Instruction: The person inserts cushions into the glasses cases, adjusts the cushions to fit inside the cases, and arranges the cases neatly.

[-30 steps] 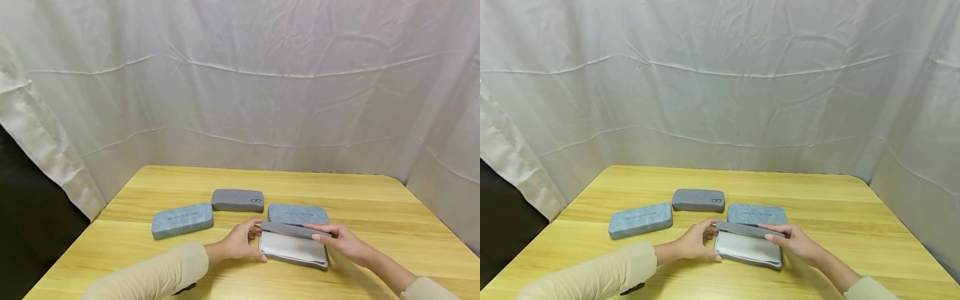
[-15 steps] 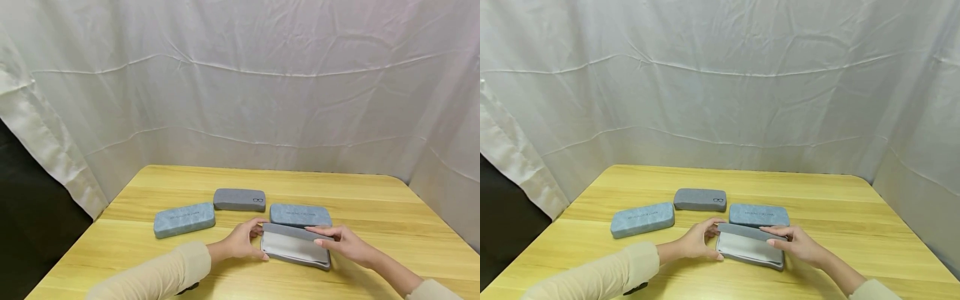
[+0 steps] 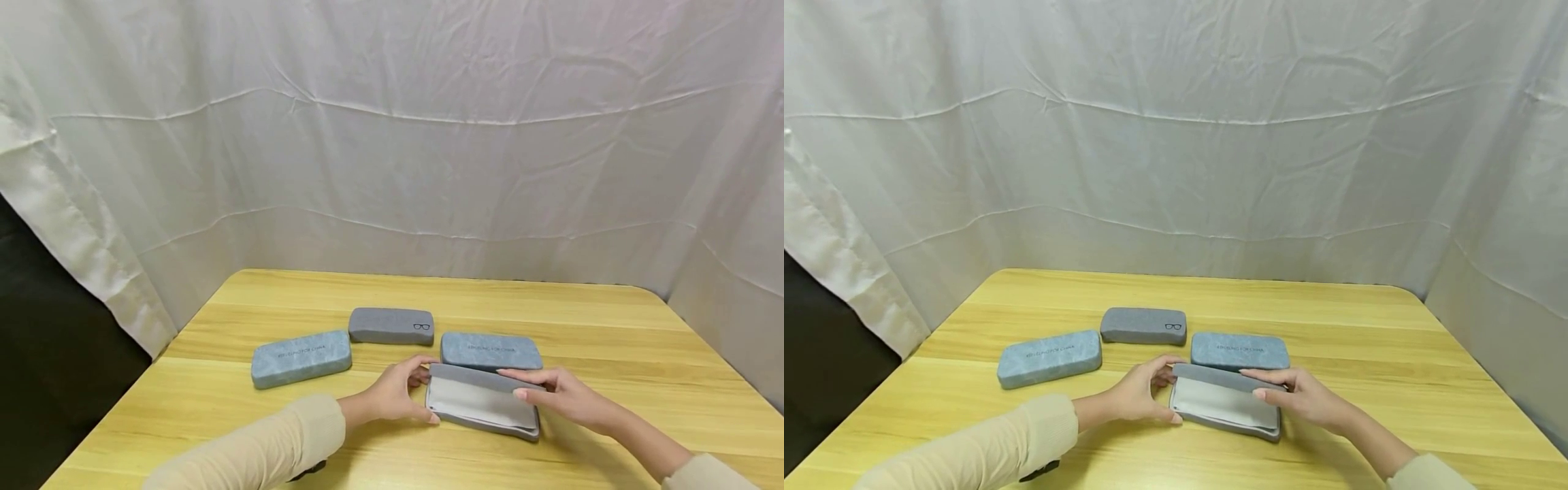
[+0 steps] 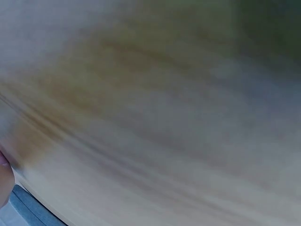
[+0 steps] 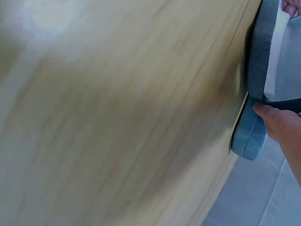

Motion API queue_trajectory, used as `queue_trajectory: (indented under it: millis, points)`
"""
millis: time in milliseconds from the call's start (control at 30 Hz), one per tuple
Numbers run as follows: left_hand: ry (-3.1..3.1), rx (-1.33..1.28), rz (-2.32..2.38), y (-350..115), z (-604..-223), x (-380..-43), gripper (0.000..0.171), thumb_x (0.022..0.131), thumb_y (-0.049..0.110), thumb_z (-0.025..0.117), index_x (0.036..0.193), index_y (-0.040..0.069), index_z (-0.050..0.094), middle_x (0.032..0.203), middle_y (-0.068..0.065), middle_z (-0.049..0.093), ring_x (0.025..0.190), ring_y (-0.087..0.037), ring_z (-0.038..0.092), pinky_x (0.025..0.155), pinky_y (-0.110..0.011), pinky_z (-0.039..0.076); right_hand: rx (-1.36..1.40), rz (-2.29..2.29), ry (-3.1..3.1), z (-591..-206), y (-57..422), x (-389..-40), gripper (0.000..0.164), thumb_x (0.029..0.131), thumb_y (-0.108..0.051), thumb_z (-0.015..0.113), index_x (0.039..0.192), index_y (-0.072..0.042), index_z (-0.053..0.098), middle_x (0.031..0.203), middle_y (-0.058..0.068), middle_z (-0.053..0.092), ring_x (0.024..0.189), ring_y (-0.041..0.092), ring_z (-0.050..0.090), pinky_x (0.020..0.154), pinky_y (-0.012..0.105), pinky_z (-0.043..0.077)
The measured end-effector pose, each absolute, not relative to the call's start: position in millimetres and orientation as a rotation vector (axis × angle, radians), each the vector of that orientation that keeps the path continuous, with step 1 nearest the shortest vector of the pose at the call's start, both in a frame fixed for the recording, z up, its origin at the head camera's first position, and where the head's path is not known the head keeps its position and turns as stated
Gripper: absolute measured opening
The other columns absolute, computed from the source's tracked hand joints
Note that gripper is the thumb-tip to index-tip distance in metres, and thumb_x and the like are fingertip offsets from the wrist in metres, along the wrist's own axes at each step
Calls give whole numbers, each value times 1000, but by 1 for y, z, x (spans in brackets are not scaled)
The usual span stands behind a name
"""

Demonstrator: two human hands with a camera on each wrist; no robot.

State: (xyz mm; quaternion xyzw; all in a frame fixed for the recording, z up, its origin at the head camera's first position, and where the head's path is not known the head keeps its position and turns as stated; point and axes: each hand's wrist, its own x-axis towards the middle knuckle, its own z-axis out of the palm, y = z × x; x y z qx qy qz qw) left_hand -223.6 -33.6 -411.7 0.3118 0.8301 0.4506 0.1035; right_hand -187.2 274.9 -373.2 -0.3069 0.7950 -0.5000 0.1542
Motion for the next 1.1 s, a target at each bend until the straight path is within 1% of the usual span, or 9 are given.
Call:
queue_trajectory:
  millis: [67, 133, 200, 233, 300, 433, 767, 1033, 1100]
  points:
    - [2452, 930, 1333, -34, -412, -224, 80, 64, 17, 85, 133, 10, 45, 115, -7, 62, 103, -13, 58, 92, -23, 46, -873, -1427, 2279, -372, 275, -187, 39, 97, -5, 44, 133, 7, 44, 59, 6, 15, 51, 11, 21, 45, 31, 26]
    - [2455, 939, 1340, -34, -412, -223, 80, 64, 17, 85, 132, 9, 45, 114, -8, 63, 102, -14, 59, 92, -24, 46, -878, -1419, 2293, -373, 274, -187, 38, 97, -6, 45, 133, 6, 45, 59, -9, 36, 58, 0, 34, 49, 24, 32]
    - [2451, 934, 1347, -34, -411, -223, 80, 63, 16, 85, 132, 10, 45, 115, -8, 62, 103, -14, 58, 93, -23, 46, -900, -1413, 2315, -373, 274, -186, 38, 96, -7, 46, 132, 4, 47, 88, -23, 59, 81, -14, 45, 60, 17, 39]
    - [2447, 928, 1351, -34, -411, -223, 80, 63, 16, 85, 132, 10, 45, 115, -7, 62, 103, -13, 58, 93, -23, 46, -919, -1410, 2328, -374, 274, -186, 37, 96, -6, 47, 132, 3, 48, 106, -25, 59, 95, -17, 45, 67, 14, 42]
    - [2440, 918, 1356, -34, -411, -223, 80, 64, 16, 85, 133, 11, 46, 115, -6, 62, 102, -12, 58, 93, -23, 46, -959, -1402, 2358, -374, 274, -185, 37, 95, -6, 48, 131, 1, 50, 129, -24, 49, 116, -17, 37, 82, 11, 42]
    - [2431, 907, 1353, -33, -412, -224, 79, 64, 17, 85, 133, 14, 46, 114, -4, 61, 102, -10, 57, 92, -22, 46, -1008, -1403, 2385, -376, 274, -184, 36, 94, -5, 50, 130, 0, 52, 132, -17, 51, 119, -16, 37, 89, 8, 40]
    - [2442, 904, 1338, -34, -411, -224, 77, 65, 16, 84, 131, 15, 46, 114, -3, 61, 102, -10, 57, 92, -22, 46, -1108, -1363, 2447, -380, 273, -186, 39, 91, -2, 55, 129, -9, 55, 129, -12, 54, 119, -15, 37, 88, 9, 41]
    - [2429, 919, 1340, -34, -412, -223, 76, 66, 15, 84, 131, 13, 47, 114, -3, 61, 103, -10, 57, 93, -22, 45, -1225, -1301, 2529, -385, 272, -183, 43, 88, 1, 58, 130, -10, 54, 124, 19, 57, 119, -12, 39, 83, 13, 46]
    - [2421, 927, 1343, -34, -412, -222, 75, 66, 15, 84, 132, 12, 46, 114, -4, 61, 103, -11, 57, 93, -23, 45, -1230, -1291, 2545, -385, 272, -183, 44, 88, 1, 58, 130, -10, 54, 123, 21, 57, 119, -12, 39, 84, 12, 45]
